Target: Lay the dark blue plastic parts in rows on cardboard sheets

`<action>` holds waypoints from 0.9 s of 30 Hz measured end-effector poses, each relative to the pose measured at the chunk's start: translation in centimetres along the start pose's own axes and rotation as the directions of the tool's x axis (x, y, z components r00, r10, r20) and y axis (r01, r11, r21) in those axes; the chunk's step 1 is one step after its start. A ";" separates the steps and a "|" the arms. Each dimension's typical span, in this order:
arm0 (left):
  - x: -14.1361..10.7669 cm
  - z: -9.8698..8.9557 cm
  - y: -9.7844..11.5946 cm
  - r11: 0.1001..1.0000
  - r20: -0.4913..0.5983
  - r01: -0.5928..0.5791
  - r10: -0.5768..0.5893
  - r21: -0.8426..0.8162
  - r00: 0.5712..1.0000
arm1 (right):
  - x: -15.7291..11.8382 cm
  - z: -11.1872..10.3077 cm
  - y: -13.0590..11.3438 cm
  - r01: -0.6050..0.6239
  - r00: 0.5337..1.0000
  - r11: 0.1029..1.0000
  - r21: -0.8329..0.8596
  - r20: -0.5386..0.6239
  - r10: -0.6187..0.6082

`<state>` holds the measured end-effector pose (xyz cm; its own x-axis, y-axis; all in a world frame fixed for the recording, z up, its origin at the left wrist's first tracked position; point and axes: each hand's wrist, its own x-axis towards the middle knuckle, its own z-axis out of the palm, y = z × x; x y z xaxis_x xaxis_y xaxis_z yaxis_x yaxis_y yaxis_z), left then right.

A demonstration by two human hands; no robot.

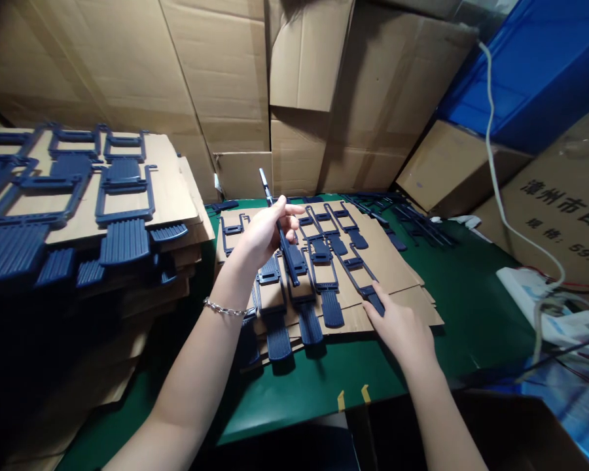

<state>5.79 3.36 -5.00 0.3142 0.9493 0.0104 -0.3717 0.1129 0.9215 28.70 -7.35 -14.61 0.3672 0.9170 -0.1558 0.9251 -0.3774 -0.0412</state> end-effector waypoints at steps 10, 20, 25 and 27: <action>0.2 0.7 -0.5 0.999 0.062 0.045 -0.046 0.019 0.997 | -2.3 0.2 -1.2 -0.039 0.979 0.990 -0.133 -0.202 0.012; -0.1 1.0 -0.5 0.998 0.089 0.055 -0.058 0.031 0.994 | -1.7 0.3 -1.6 -0.023 0.977 0.998 -0.051 -0.212 0.012; -0.2 1.1 -0.5 0.998 0.097 0.055 -0.058 0.029 0.994 | -0.6 0.4 -2.1 -0.009 0.983 1.000 -0.010 -0.183 0.007; -0.2 1.0 -0.4 0.998 0.098 0.049 -0.052 0.030 0.994 | -0.3 0.4 -2.4 -0.020 0.988 1.000 0.000 -0.150 0.020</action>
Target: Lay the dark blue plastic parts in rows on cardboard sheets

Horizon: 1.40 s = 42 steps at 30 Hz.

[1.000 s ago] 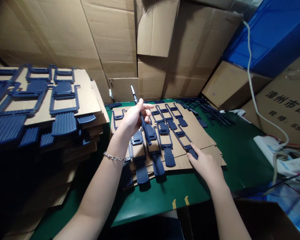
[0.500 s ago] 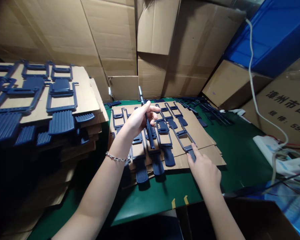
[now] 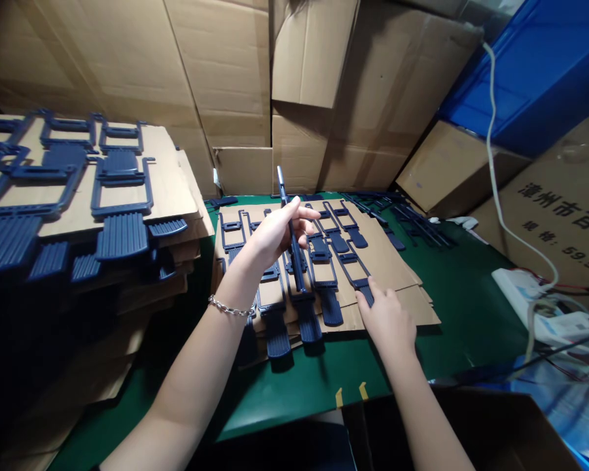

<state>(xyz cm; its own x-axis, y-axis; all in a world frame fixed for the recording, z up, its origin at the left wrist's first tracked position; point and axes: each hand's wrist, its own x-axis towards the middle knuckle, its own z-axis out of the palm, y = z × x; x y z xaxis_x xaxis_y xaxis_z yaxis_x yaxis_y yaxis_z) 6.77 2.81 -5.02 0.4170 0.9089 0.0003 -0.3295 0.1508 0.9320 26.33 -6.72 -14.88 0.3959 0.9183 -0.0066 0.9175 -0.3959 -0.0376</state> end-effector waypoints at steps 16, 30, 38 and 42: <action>0.0 -2.5 1.1 0.998 -0.060 -0.057 0.056 -0.018 0.997 | -1.3 2.6 -5.6 0.358 0.915 0.923 0.137 -0.250 -0.318; 0.6 -2.8 0.5 0.998 -0.028 -0.057 0.057 -0.007 0.998 | -1.0 1.2 -3.1 0.212 0.972 0.872 0.441 -0.190 -0.140; 0.3 -2.2 0.6 0.999 -0.050 -0.046 0.047 0.011 0.998 | -0.5 0.9 -0.4 0.050 0.990 0.727 0.684 0.064 -0.128; 0.3 -2.0 0.6 0.999 -0.046 -0.029 0.030 0.017 0.998 | -0.3 0.9 -0.5 0.022 0.989 0.760 0.650 0.096 -0.111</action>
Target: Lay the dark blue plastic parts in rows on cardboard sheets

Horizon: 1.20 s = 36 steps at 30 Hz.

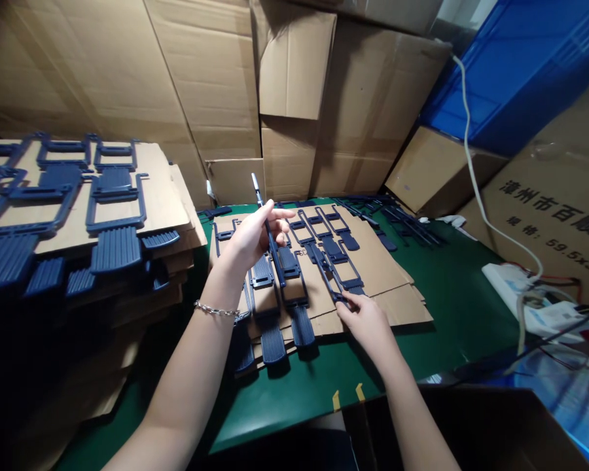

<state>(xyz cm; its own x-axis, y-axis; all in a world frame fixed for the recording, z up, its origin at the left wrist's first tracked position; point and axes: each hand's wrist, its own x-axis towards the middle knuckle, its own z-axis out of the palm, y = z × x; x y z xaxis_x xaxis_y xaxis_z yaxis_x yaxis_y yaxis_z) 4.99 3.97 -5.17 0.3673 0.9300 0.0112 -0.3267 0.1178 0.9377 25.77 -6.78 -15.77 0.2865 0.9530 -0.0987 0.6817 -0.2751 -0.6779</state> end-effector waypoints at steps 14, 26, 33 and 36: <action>0.4 -0.4 -0.2 1.000 0.026 -0.009 0.010 -0.023 1.000 | -2.8 1.0 -1.2 0.111 0.990 0.894 -0.435 -0.029 -0.137; 0.4 -0.8 0.2 0.992 0.190 0.075 -0.093 0.098 0.977 | -0.6 1.3 -2.5 0.145 0.986 0.816 -0.560 0.013 -0.165; -0.5 -1.0 -0.4 0.954 0.608 0.296 -0.257 0.037 0.751 | -0.2 1.0 -3.1 0.199 0.902 0.732 -0.652 -0.171 -0.397; -1.1 -0.1 -1.2 0.908 0.758 0.390 -0.363 0.156 0.542 | -0.4 -0.3 -4.1 0.302 0.515 0.621 -0.724 -0.424 -0.745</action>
<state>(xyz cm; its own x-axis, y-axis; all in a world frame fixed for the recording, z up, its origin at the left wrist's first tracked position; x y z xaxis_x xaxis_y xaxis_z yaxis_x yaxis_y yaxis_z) 4.86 2.83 -6.34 0.9777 0.1973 -0.0713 -0.0174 0.4150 0.9097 23.03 -6.04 -12.72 -0.0749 0.6415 0.7634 0.9967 0.0253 0.0765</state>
